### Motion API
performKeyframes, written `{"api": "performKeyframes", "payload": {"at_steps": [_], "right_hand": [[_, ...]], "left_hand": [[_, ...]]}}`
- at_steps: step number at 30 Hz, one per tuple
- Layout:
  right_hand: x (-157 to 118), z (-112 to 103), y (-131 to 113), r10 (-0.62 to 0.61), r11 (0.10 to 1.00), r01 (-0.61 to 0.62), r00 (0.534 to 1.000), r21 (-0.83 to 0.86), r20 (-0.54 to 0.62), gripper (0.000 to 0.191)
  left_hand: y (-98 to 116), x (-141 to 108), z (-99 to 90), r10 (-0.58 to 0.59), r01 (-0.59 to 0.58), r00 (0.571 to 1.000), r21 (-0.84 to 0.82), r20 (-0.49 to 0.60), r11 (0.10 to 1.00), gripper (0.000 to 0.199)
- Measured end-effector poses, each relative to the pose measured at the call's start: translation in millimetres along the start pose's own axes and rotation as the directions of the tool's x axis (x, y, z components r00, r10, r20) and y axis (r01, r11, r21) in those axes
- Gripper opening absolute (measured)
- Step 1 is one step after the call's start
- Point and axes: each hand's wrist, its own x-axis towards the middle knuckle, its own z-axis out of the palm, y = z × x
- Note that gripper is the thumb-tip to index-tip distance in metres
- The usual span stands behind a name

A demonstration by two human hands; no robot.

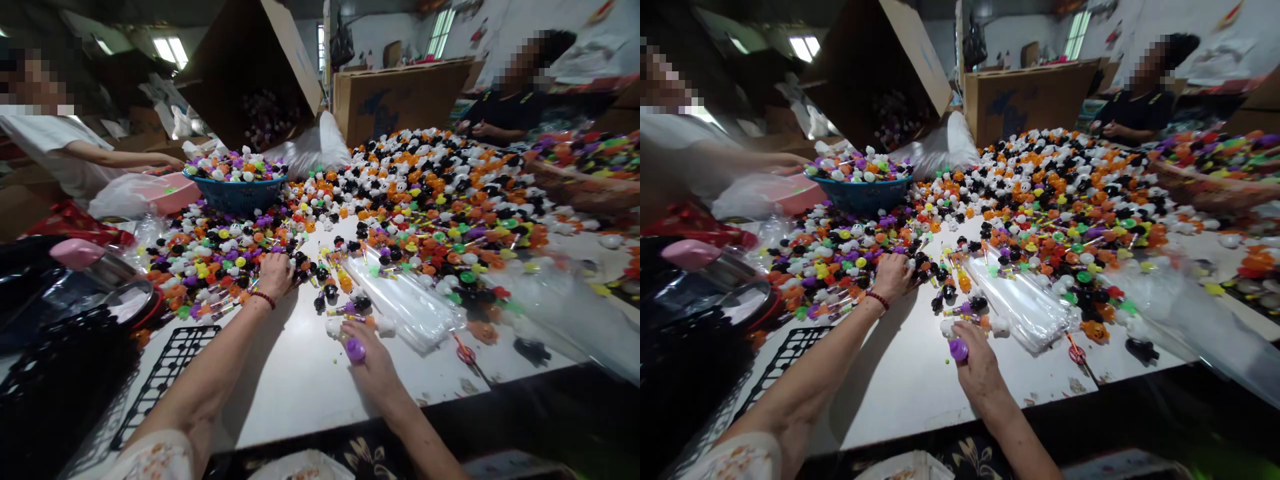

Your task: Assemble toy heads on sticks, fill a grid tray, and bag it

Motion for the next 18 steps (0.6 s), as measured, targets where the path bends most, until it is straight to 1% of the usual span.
{"api": "performKeyframes", "payload": {"at_steps": [1, 2, 3, 4, 5, 6, 7, 8, 9, 10, 11, 12, 13, 14, 15, 16, 17, 18], "right_hand": [[0.8, 3.0, -3.9, 0.014, 1.000, -0.015, 1.000, 0.027, 0.007, 0.037], [2.9, 5.5, -8.0, 0.024, 0.999, -0.024, 1.000, 0.048, 0.011, 0.039], [6.2, 7.8, -12.3, 0.028, 0.998, -0.029, 1.000, 0.062, 0.014, 0.043], [10.3, 9.8, -16.3, 0.031, 0.997, -0.032, 0.999, 0.072, 0.015, 0.047], [14.9, 11.5, -19.8, 0.030, 0.996, -0.031, 0.999, 0.079, 0.016, 0.051], [19.4, 13.0, -22.4, 0.028, 0.996, -0.029, 0.999, 0.089, 0.017, 0.056], [23.4, 14.2, -23.9, 0.028, 0.994, -0.030, 0.999, 0.102, 0.022, 0.061], [26.3, 15.1, -24.1, 0.033, 0.993, -0.036, 0.999, 0.114, 0.030, 0.065], [27.9, 15.8, -23.2, 0.047, 0.991, -0.052, 0.998, 0.126, 0.038, 0.069], [28.0, 16.1, -21.2, 0.069, 0.988, -0.073, 0.997, 0.134, 0.040, 0.072], [26.6, 16.3, -18.7, 0.096, 0.985, -0.101, 0.995, 0.140, 0.041, 0.073], [23.8, 16.2, -16.0, 0.126, 0.980, -0.131, 0.991, 0.148, 0.040, 0.072], [20.0, 16.1, -13.8, 0.155, 0.974, -0.159, 0.987, 0.162, 0.039, 0.070], [15.4, 16.2, -12.3, 0.183, 0.965, -0.188, 0.982, 0.182, 0.044, 0.067], [10.4, 16.5, -11.9, 0.208, 0.955, -0.215, 0.976, 0.206, 0.057, 0.063], [5.3, 17.1, -12.6, 0.227, 0.944, -0.240, 0.970, 0.227, 0.081, 0.059], [0.4, 18.2, -14.1, 0.243, 0.934, -0.263, 0.964, 0.243, 0.109, 0.056], [-4.1, 19.9, -15.9, 0.264, 0.923, -0.289, 0.956, 0.256, 0.129, 0.054]], "left_hand": [[5.0, -5.8, -4.1, -0.024, 0.022, 0.998, -0.043, -0.054, 0.999, 0.015], [13.0, -15.0, -9.1, -0.062, 0.048, 0.992, -0.121, -0.112, 0.992, 0.018], [23.8, -27.5, -14.5, -0.113, 0.073, 0.980, -0.236, -0.162, 0.969, 0.020], [37.0, -42.9, -20.1, -0.172, 0.094, 0.969, -0.377, -0.179, 0.921, 0.023], [51.8, -60.3, -25.2, -0.211, 0.109, 0.967, -0.518, -0.143, 0.848, 0.025], [67.1, -78.6, -29.4, -0.230, 0.132, 0.971, -0.648, -0.068, 0.750, 0.027], [81.3, -96.2, -32.2, -0.194, 0.162, 0.980, -0.741, 0.044, 0.652, 0.026], [93.2, -111.4, -33.5, -0.136, 0.206, 0.978, -0.797, 0.156, 0.568, 0.026], [101.5, -122.8, -33.2, -0.097, 0.250, 0.968, -0.828, 0.233, 0.502, 0.028], [105.6, -129.3, -31.2, -0.086, 0.281, 0.958, -0.839, 0.273, 0.466, 0.032], [105.3, -130.4, -27.9, -0.100, 0.295, 0.954, -0.835, 0.282, 0.464, 0.035], [100.7, -126.3, -23.3, -0.137, 0.292, 0.956, -0.816, 0.258, 0.499, 0.037], [92.7, -117.6, -17.7, -0.176, 0.277, 0.961, -0.776, 0.214, 0.566, 0.034], [82.5, -105.5, -11.5, -0.207, 0.263, 0.964, -0.708, 0.166, 0.656, 0.029], [71.3, -91.6, -4.9, -0.220, 0.251, 0.967, -0.614, 0.127, 0.748, 0.023], [60.2, -77.2, 1.7, -0.224, 0.251, 0.968, -0.515, 0.115, 0.820, 0.019], [50.1, -63.9, 7.9, -0.235, 0.264, 0.965, -0.434, 0.119, 0.861, 0.016], [41.6, -52.8, 13.4, -0.246, 0.277, 0.961, -0.392, 0.128, 0.877, 0.013]]}}
